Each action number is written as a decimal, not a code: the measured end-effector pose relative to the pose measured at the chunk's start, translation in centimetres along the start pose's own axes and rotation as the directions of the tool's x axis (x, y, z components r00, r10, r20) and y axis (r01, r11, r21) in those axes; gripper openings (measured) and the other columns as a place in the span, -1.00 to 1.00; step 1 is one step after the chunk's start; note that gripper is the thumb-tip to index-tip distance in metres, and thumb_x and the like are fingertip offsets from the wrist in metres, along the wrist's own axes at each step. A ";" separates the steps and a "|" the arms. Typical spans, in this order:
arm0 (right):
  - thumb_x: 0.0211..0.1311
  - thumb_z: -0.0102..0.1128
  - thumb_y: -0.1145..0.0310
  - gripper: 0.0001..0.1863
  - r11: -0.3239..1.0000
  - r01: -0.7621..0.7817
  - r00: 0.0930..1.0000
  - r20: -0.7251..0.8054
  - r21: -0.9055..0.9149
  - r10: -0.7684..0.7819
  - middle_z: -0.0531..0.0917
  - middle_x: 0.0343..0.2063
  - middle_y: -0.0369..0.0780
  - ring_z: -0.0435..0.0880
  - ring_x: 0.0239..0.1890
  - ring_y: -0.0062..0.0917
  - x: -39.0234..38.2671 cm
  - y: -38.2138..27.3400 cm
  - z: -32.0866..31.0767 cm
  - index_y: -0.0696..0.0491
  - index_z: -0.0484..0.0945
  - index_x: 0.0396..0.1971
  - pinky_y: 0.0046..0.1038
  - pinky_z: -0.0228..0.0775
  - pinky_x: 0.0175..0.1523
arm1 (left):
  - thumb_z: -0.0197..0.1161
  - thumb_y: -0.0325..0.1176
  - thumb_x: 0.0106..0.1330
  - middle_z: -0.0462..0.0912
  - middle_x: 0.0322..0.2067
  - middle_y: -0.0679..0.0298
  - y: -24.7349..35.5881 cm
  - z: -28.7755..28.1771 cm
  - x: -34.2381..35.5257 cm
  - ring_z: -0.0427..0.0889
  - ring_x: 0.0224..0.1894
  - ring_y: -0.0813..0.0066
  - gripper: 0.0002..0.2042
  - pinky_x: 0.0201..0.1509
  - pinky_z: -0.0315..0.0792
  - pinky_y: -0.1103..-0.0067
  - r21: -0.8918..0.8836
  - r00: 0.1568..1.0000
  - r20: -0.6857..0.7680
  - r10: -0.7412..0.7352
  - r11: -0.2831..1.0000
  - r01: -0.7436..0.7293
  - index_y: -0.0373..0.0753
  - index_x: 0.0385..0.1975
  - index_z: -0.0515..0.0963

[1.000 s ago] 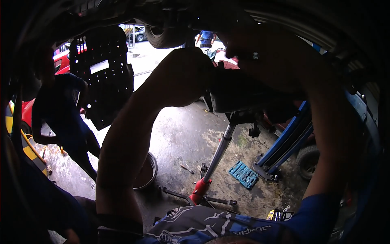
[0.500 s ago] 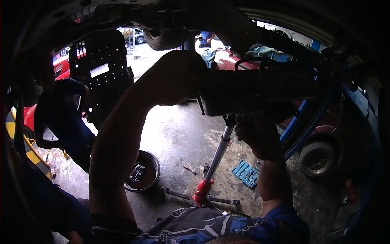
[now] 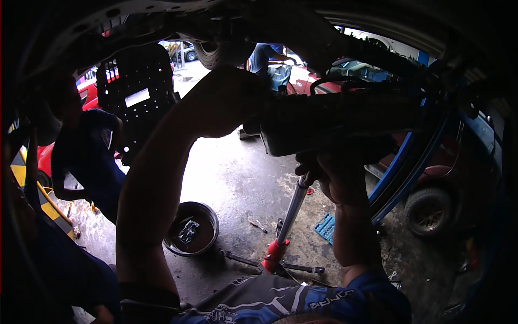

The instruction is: Installing or securing a mechanical part underneath a vehicle.

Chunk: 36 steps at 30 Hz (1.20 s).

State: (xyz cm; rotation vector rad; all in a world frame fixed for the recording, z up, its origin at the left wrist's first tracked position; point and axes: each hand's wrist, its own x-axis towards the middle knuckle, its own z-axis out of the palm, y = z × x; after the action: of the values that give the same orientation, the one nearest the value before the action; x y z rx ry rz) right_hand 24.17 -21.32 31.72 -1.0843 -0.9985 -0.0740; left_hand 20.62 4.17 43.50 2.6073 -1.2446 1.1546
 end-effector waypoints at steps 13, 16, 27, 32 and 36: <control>0.24 0.22 0.45 -0.73 0.998 -0.029 0.999 -0.012 0.051 0.030 0.70 -0.32 -0.05 0.76 -0.33 -0.35 0.7 -0.7 -0.4 0.29 0.56 -0.12 -0.53 0.63 -0.47 | 0.19 -0.42 0.27 0.65 -0.39 0.16 2.6 -0.4 0.0 0.67 -0.35 0.28 -0.89 -0.22 0.55 0.46 0.273 0.999 0.025 0.031 0.961 -0.037 -0.25 -0.32 0.65; 0.23 0.24 0.46 -0.73 1.000 -0.025 1.000 0.015 -0.010 0.025 0.70 -0.34 -0.05 0.76 -0.33 -0.35 0.9 -0.8 -0.8 0.29 0.56 -0.13 -0.53 0.63 -0.47 | 0.19 -0.44 0.28 0.64 -0.42 0.16 3.8 -0.6 0.5 0.66 -0.36 0.31 -0.89 -0.25 0.54 0.47 0.093 0.982 0.050 -0.180 0.980 0.175 -0.27 -0.33 0.65; 0.20 0.25 0.51 -0.64 0.997 -0.023 1.000 0.018 0.069 0.021 0.70 -0.37 -0.08 0.75 -0.36 -0.42 0.8 0.2 -0.9 0.28 0.49 -0.01 -0.55 0.62 -0.46 | 0.30 -0.47 0.17 0.67 -0.36 0.20 1.9 0.5 -0.2 0.68 -0.30 0.37 -0.93 -0.20 0.59 0.52 -0.300 0.892 0.052 -0.450 0.845 0.444 -0.25 -0.37 0.65; 0.16 0.33 0.46 -0.35 0.998 -0.004 1.000 -0.005 0.055 0.004 0.62 -0.21 0.01 0.74 -0.32 -0.27 0.7 -0.3 -0.8 0.24 0.24 0.22 -0.35 0.69 -0.41 | 0.26 -0.45 0.24 0.67 -0.37 0.19 0.8 0.1 -0.2 0.69 -0.29 0.36 -0.93 -0.18 0.58 0.52 -0.277 0.966 0.068 -0.249 0.926 0.258 -0.27 -0.36 0.65; 0.16 0.34 0.45 -0.26 0.999 -0.016 0.999 -0.031 0.042 0.018 0.59 -0.12 0.05 0.74 -0.30 -0.27 0.1 0.1 -1.2 0.21 0.15 0.29 -0.43 0.65 -0.52 | 0.24 -0.42 0.26 0.65 -0.35 0.16 0.7 -0.5 0.7 0.67 -0.25 0.28 -0.90 -0.17 0.56 0.48 -0.498 0.908 0.230 -0.350 0.760 0.419 -0.27 -0.34 0.65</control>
State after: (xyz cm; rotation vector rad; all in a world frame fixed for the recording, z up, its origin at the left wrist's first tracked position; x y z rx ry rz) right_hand 25.06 -22.15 31.61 -1.0499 -0.9583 -0.0560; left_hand 20.17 3.40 44.14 2.3494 -0.8151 0.4795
